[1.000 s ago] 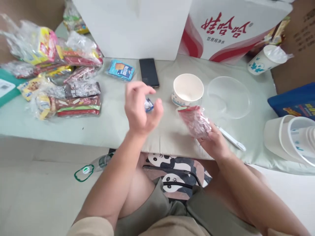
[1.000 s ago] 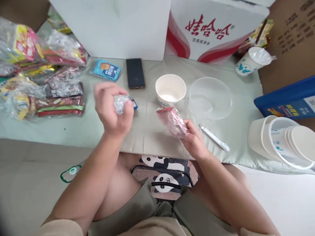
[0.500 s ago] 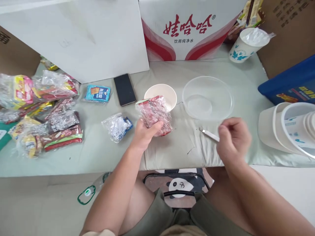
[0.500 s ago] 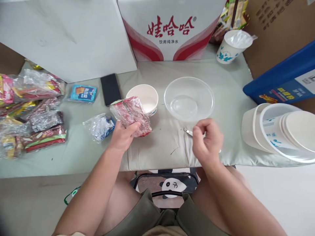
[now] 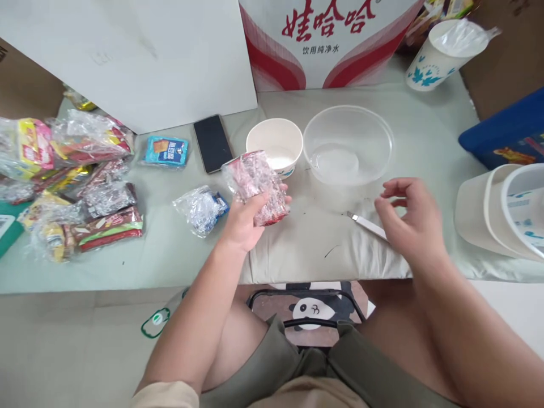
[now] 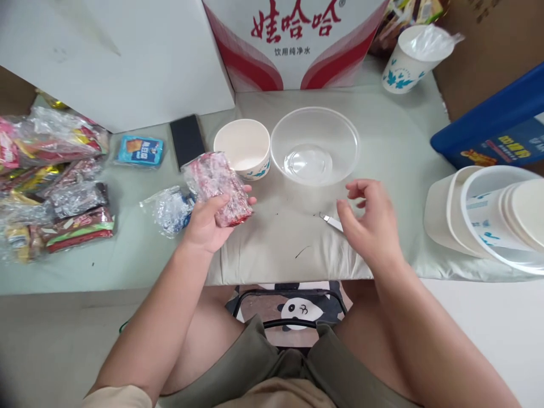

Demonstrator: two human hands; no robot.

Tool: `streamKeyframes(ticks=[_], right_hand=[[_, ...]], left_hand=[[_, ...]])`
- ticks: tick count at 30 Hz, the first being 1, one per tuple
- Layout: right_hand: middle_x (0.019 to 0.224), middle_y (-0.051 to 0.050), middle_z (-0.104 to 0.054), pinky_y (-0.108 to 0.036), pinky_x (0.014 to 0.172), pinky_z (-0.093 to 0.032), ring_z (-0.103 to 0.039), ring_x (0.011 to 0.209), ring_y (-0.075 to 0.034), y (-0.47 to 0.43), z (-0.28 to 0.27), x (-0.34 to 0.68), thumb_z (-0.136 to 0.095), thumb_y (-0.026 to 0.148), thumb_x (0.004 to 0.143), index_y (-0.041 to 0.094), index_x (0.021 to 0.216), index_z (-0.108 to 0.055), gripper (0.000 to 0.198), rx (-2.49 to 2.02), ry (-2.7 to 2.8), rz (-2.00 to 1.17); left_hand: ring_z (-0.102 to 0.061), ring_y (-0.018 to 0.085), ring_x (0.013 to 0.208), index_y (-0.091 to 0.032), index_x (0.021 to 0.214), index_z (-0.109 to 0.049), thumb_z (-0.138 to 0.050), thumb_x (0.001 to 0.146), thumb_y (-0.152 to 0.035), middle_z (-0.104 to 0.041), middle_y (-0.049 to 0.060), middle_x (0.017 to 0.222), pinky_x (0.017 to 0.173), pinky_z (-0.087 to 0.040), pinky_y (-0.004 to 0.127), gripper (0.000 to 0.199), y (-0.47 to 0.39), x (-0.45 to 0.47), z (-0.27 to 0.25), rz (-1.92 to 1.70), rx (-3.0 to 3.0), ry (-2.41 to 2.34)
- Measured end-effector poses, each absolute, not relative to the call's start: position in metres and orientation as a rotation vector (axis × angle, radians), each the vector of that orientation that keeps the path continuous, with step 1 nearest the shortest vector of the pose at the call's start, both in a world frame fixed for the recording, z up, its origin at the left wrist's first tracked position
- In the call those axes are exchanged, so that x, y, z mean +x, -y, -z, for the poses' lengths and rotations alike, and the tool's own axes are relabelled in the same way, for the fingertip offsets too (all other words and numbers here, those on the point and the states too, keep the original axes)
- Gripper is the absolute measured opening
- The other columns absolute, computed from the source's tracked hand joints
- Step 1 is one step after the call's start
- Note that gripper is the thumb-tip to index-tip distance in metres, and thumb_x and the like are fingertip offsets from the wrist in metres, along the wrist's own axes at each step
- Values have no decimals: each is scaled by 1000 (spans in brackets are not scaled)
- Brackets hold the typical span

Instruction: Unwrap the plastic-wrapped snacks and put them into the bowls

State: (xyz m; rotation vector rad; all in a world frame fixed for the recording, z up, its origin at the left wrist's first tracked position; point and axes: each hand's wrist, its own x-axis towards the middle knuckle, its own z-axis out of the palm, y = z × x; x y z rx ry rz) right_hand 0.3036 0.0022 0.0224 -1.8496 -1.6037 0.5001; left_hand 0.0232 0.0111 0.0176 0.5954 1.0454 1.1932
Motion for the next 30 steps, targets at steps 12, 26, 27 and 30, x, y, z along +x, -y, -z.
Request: streamKeyframes(ticks=[12, 26, 27, 30], right_hand=[[78, -6, -72, -35, 55, -40, -62, 61, -24, 38, -38, 324, -54, 52, 91, 26, 90, -58, 26, -2018, 1952, -688], [64, 1, -64, -24, 55, -49, -63, 55, -12, 35, -42, 240, -62, 49, 93, 19, 91, -60, 29, -1420, 1485, -1675], [64, 1, -63, -24, 56, -49, -62, 55, -12, 33, -42, 240, -62, 49, 92, 19, 90, -60, 30, -1428, 1497, -1697], [62, 1, -62, -25, 55, -47, -59, 54, -12, 31, -44, 241, -62, 50, 90, 19, 88, -61, 31, -1467, 1562, -1739]], left_hand=[[-73, 30, 106, -25, 130, -60, -77, 77, -43, -73, 7, 122, 78, -64, 42, 58, 0, 33, -13, -970, 564, -960], [-67, 20, 93, -20, 100, -65, -75, 65, -25, -72, 1, 94, 84, -53, 33, 37, 9, 50, -3, -869, 796, -985], [-67, 19, 90, -20, 98, -64, -76, 64, -25, -71, 0, 91, 81, -54, 33, 36, 8, 49, -6, -884, 762, -973], [-70, 22, 88, -21, 100, -65, -75, 64, -28, -72, 1, 89, 78, -57, 36, 38, 6, 43, -16, -968, 683, -933]])
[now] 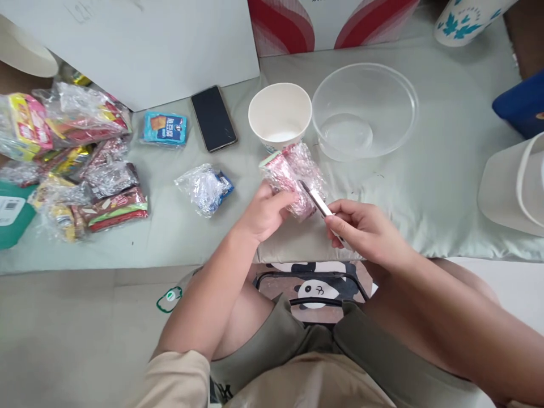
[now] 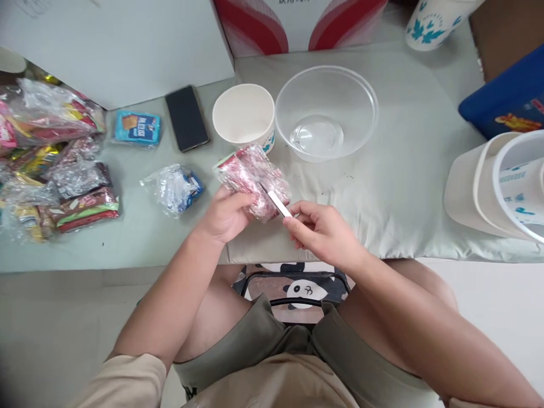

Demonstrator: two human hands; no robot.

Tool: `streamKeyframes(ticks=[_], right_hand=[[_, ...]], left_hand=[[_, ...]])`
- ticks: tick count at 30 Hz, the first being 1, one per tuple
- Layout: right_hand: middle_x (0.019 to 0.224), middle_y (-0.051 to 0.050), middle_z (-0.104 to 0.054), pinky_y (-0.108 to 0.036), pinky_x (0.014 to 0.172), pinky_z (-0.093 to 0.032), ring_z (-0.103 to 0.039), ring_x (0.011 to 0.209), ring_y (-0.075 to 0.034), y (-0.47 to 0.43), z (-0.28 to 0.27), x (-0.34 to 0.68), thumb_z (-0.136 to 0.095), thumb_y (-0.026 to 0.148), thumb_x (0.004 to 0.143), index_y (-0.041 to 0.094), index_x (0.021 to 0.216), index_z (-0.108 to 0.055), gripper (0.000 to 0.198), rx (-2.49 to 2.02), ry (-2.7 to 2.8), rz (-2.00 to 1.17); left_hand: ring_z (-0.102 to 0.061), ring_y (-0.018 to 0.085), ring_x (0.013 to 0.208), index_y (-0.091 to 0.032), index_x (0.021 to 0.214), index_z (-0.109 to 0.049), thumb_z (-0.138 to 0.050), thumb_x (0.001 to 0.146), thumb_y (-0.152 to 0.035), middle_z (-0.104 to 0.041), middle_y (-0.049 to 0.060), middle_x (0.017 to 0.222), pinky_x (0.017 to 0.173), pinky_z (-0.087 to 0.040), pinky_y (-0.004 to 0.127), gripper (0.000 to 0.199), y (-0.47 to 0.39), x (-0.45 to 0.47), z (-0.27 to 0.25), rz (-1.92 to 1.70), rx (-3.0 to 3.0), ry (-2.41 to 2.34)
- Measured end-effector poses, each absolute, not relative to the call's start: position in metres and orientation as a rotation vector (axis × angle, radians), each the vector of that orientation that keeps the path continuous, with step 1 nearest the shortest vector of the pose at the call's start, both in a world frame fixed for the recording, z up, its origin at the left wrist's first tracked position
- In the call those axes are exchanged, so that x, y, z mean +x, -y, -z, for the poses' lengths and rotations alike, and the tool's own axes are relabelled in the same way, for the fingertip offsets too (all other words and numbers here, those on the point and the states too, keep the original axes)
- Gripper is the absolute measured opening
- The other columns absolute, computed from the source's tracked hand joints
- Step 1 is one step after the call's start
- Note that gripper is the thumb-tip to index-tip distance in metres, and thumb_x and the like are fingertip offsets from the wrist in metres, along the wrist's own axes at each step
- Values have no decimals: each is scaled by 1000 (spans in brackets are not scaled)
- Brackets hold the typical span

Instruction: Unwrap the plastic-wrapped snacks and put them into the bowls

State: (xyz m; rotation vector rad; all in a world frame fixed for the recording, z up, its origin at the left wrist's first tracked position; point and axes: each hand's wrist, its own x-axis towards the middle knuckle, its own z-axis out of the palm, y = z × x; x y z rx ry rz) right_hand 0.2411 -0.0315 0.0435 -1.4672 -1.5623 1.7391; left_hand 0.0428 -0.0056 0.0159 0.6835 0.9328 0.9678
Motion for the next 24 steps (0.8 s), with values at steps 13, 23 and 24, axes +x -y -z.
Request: streamKeyframes(ticks=[13, 23, 24], right_hand=[[94, -8, -72, -33, 59, -40, -59, 67, -20, 20, -23, 298, -65, 44, 86, 24, 86, -68, 21, -1919, 2032, -545], [105, -15, -69, -50, 88, -49, -64, 100, -34, 9, -6, 306, -58, 27, 92, 22, 101, -71, 16, -1863, 1990, -55], [104, -14, -69, -49, 89, -50, -65, 100, -33, 11, -8, 301, -57, 28, 94, 23, 101, -70, 16, -1772, 2015, -109]], left_hand=[[-70, 23, 100, -27, 123, -60, -84, 66, -29, -72, 2, 98, 91, -57, 37, 61, 12, 24, -6, -1221, 757, -1022], [-52, 36, 137, -24, 141, -45, -86, 71, -26, -57, 14, 141, 120, -37, 52, 81, 26, 41, -4, -1015, 1646, -1639], [-48, 36, 141, -23, 139, -48, -85, 71, -25, -54, 14, 146, 123, -34, 52, 77, 22, 37, -4, -1028, 1748, -1626]])
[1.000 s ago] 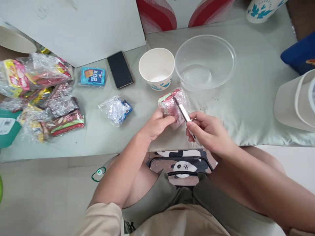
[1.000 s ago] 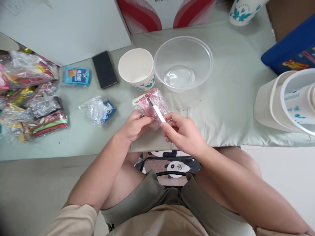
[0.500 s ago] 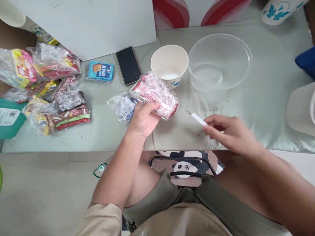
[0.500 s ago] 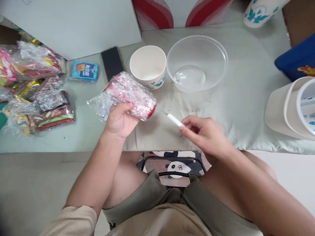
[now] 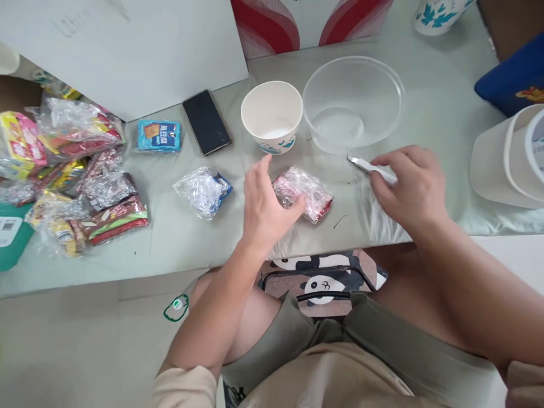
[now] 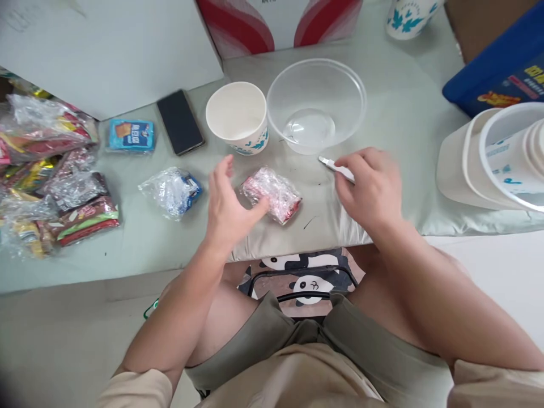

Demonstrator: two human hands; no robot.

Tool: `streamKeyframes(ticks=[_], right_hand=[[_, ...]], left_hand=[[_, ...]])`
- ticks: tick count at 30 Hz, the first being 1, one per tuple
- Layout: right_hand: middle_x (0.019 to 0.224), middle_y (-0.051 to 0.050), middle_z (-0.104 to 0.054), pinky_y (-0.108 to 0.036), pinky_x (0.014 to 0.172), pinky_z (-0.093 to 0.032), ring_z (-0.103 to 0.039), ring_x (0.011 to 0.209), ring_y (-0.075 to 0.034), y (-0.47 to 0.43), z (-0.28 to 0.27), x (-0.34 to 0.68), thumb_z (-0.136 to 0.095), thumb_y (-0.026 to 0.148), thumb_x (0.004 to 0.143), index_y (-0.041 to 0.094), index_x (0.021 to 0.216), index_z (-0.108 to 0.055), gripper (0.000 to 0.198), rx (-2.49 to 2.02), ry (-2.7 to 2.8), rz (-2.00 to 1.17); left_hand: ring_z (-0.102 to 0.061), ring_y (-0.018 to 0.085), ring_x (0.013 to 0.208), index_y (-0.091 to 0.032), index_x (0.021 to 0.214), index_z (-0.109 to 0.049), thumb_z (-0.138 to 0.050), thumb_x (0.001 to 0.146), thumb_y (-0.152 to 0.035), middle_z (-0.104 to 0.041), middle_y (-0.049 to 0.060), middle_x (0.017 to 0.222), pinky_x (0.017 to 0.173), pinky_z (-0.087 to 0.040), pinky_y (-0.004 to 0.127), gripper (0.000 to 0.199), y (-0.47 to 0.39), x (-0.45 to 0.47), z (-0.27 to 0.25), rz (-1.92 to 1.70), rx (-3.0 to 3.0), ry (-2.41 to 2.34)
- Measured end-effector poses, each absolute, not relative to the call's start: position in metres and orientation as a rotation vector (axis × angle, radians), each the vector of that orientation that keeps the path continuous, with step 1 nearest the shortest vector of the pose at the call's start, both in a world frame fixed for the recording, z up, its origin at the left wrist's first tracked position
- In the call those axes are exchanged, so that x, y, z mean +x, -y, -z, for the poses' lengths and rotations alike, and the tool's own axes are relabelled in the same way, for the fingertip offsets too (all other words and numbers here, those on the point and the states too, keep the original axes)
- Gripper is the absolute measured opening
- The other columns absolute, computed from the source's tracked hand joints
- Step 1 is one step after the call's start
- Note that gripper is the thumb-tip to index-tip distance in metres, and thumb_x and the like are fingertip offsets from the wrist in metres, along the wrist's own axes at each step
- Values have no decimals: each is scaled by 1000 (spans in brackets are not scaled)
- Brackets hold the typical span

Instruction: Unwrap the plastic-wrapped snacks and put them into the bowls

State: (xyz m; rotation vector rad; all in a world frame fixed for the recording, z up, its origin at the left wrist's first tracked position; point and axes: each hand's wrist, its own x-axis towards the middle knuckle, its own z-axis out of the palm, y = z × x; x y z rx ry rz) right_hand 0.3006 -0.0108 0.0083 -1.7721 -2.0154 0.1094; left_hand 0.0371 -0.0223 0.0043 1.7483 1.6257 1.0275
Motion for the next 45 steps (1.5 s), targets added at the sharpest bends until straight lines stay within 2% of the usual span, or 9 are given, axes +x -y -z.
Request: streamKeyframes(ticks=[3, 9, 16, 22, 29, 35, 37, 40, 45], right_hand=[[102, -12, -69, -45, 90, -52, -66, 100, -29, 20, -9, 281, -57, 30, 96, 24, 103, -69, 16, -1451, 2135, -282], [114, -13, -67, -43, 89, -53, -64, 100, -27, 39, 10, 248, -64, 41, 95, 21, 118, -68, 31, -1163, 2321, -341], [106, -11, -68, -40, 87, -52, -64, 95, -23, 37, 12, 244, -56, 22, 95, 23, 92, -68, 13, -1137, 2303, -401], [103, -9, -69, -41, 85, -55, -67, 93, -24, 33, -5, 257, -56, 17, 84, 24, 81, -61, 9, -1186, 2250, -578], [100, -8, -68, -44, 82, -55, -67, 95, -27, 34, -15, 279, -53, 16, 70, 25, 76, -51, 11, -1545, 1920, -606], [125, -11, -65, -45, 87, -57, -67, 109, -27, 32, -17, 273, -62, 31, 80, 24, 122, -53, 43, -1517, 1721, -682], [111, -8, -70, -42, 81, -57, -69, 92, -24, 30, -20, 270, -67, 31, 80, 23, 116, -59, 37, -1576, 1763, -720], [82, -3, -70, -37, 73, -53, -62, 69, -18, 27, -25, 274, -61, 24, 82, 24, 88, -66, 8, -1706, 1684, -686], [71, -2, -65, -34, 65, -45, -57, 62, -17, 22, -32, 290, -63, 18, 79, 23, 78, -65, 5, -1908, 1449, -682]], left_hand=[[-51, 32, 140, -21, 127, -61, -78, 77, -24, -59, 13, 144, 123, -36, 47, 53, 11, 28, -3, -899, 1917, -1495], [-68, 25, 106, -21, 92, -75, -70, 86, -27, -73, 8, 113, 97, -51, 39, 10, 11, 30, -4, -752, 1903, -1477], [-60, 15, 74, -21, 79, -65, -62, 91, -27, -68, 0, 77, 74, -49, 30, 14, 6, 24, -5, -1047, 1528, -1546], [-42, 10, 47, -24, 81, -55, -58, 78, -12, -48, -7, 56, 48, -29, 26, 13, -8, -1, 2, -1177, 1147, -1671], [-50, 12, 59, -23, 83, -58, -64, 72, -11, -62, -3, 74, 61, -40, 28, 17, -6, -22, 9, -1025, 1447, -1831], [-64, 19, 96, -25, 106, -63, -67, 87, -27, -70, 3, 109, 81, -49, 31, 20, -2, -9, -3, -1023, 1478, -1551], [-64, 18, 90, -23, 104, -66, -75, 78, -21, -72, 3, 104, 79, -49, 31, 28, -2, -6, -7, -877, 1552, -1615], [-60, 16, 75, -20, 90, -69, -72, 77, -15, -69, 1, 85, 71, -47, 29, 14, -5, -9, -7, -856, 1556, -1687], [-57, 13, 65, -22, 87, -66, -69, 82, -15, -63, -1, 77, 62, -43, 28, 9, -10, -17, 6, -1117, 1505, -1678]])
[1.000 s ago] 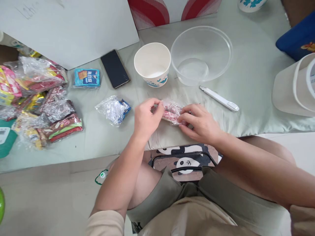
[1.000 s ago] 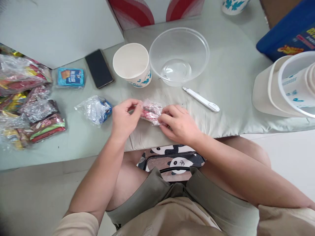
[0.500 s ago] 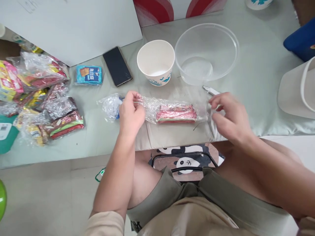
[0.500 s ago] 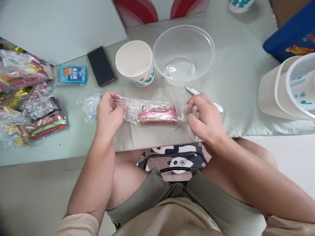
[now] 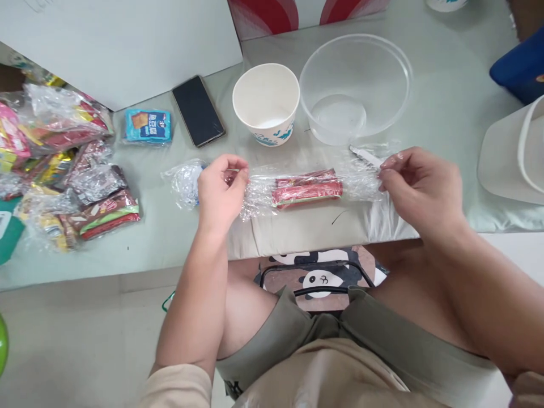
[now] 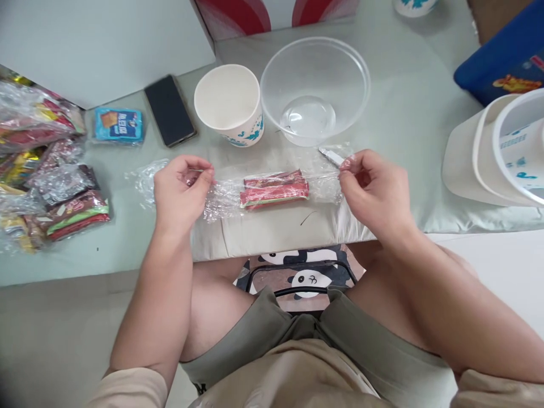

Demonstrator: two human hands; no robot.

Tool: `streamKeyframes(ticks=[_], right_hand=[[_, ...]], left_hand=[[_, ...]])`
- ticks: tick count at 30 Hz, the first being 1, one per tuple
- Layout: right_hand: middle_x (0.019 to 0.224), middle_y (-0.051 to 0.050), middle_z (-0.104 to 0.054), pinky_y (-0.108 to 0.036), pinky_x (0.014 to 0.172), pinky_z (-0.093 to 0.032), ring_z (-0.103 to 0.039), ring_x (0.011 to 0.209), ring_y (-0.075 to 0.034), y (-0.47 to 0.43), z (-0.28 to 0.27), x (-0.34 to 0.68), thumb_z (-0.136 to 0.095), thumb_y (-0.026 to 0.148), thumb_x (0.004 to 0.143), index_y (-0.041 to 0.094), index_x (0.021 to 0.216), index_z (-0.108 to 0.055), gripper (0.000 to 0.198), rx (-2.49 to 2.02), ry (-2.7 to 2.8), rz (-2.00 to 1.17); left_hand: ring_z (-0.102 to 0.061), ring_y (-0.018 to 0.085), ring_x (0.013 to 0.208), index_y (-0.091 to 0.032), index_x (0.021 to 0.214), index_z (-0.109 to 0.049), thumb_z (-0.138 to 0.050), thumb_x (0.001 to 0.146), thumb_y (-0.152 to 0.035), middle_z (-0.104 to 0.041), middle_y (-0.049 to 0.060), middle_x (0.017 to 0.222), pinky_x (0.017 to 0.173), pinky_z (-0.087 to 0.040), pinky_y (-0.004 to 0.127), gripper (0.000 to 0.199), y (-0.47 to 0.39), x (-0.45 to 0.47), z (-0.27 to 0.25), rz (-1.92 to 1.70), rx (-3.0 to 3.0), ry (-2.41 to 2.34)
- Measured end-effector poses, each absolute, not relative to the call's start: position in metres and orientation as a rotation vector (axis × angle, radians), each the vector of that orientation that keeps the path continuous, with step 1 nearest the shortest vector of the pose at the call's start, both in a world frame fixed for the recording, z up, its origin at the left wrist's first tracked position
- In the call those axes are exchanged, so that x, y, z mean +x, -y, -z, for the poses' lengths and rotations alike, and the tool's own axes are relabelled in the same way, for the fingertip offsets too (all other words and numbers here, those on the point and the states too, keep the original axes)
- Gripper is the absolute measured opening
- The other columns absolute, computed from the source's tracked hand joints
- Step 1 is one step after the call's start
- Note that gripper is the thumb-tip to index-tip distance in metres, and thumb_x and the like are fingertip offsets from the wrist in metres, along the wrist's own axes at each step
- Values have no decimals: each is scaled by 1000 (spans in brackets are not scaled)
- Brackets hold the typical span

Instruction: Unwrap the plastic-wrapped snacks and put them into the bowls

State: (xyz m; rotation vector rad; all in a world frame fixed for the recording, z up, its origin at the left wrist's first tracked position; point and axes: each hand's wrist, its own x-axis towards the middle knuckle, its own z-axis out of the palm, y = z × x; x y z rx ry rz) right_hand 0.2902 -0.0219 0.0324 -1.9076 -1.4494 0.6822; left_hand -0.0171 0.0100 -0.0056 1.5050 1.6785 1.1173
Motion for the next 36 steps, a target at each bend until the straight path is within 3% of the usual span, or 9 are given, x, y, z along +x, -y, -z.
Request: streamKeyframes(ticks=[5, 8, 11, 15, 20, 24, 30, 34, 36], right_hand=[[66, -2, -61, -35, 63, -47, -56, 61, -18, 23, -37, 294, -63, 11, 74, 24, 75, -64, 13, -2009, 1486, -562], [95, -7, -72, -39, 74, -55, -69, 84, -25, 25, -33, 294, -60, 16, 78, 26, 93, -66, 18, -1790, 1639, -469], [117, -8, -73, -47, 92, -57, -70, 110, -30, 25, -26, 295, -61, 20, 78, 26, 118, -63, 40, -1553, 1877, -434], [92, -5, -73, -45, 91, -56, -71, 96, -26, 26, -22, 297, -59, 15, 83, 27, 99, -68, 22, -1403, 1982, -349], [87, -4, -72, -36, 68, -55, -70, 79, -21, 29, -26, 302, -57, 8, 70, 25, 70, -64, 19, -1026, 1948, -231], [71, 2, -71, -28, 56, -52, -69, 63, -15, 34, -36, 310, -50, 4, 70, 26, 70, -60, 24, -874, 2114, -523], [75, -1, -78, -26, 59, -53, -71, 60, -14, 31, -40, 316, -42, 13, 92, 21, 89, -73, 33, -875, 2516, -945], [68, -3, -75, -31, 57, -49, -69, 57, -18, 31, -35, 313, -39, 22, 97, 18, 96, -78, 39, -1217, 2544, -768], [66, -4, -73, -33, 58, -50, -73, 66, -22, 34, -34, 311, -41, 20, 92, 19, 87, -77, 36, -1345, 2507, -603]], left_hand=[[-61, 14, 71, -25, 98, -65, -73, 84, -28, -69, 1, 92, 69, -49, 30, 16, -9, -14, 2, -1237, 1538, -1597], [-62, 14, 72, -25, 112, -67, -81, 76, -30, -73, 3, 97, 70, -51, 30, 38, -3, -14, -9, -988, 1581, -1560], [-65, 16, 76, -22, 101, -75, -79, 76, -28, -74, 2, 86, 77, -53, 32, 26, 4, -15, -18, -745, 1692, -1549], [-70, 16, 81, -24, 91, -76, -78, 77, -23, -74, 0, 85, 81, -57, 31, 14, 8, -16, -19, -1082, 1799, -1386], [-67, 9, 60, -27, 94, -73, -88, 70, -25, -71, -5, 72, 54, -51, 20, 28, 5, -19, -11, -1610, 1577, -927], [-62, 7, 47, -23, 88, -71, -89, 72, -22, -71, -4, 66, 42, -46, 16, 24, 10, -29, -24, -1239, 1491, -727], [-77, 17, 68, -24, 98, -78, -82, 75, -20, -81, 3, 81, 61, -61, 24, 24, 14, -38, -49, -182, 1437, -706], [-76, 18, 74, -23, 107, -78, -76, 83, -33, -82, 6, 91, 69, -62, 30, 26, 14, -30, -42, -358, 1516, -936], [-76, 20, 92, -24, 112, -77, -76, 82, -32, -81, 6, 104, 85, -62, 35, 32, 15, -25, -37, -618, 1694, -1157]])
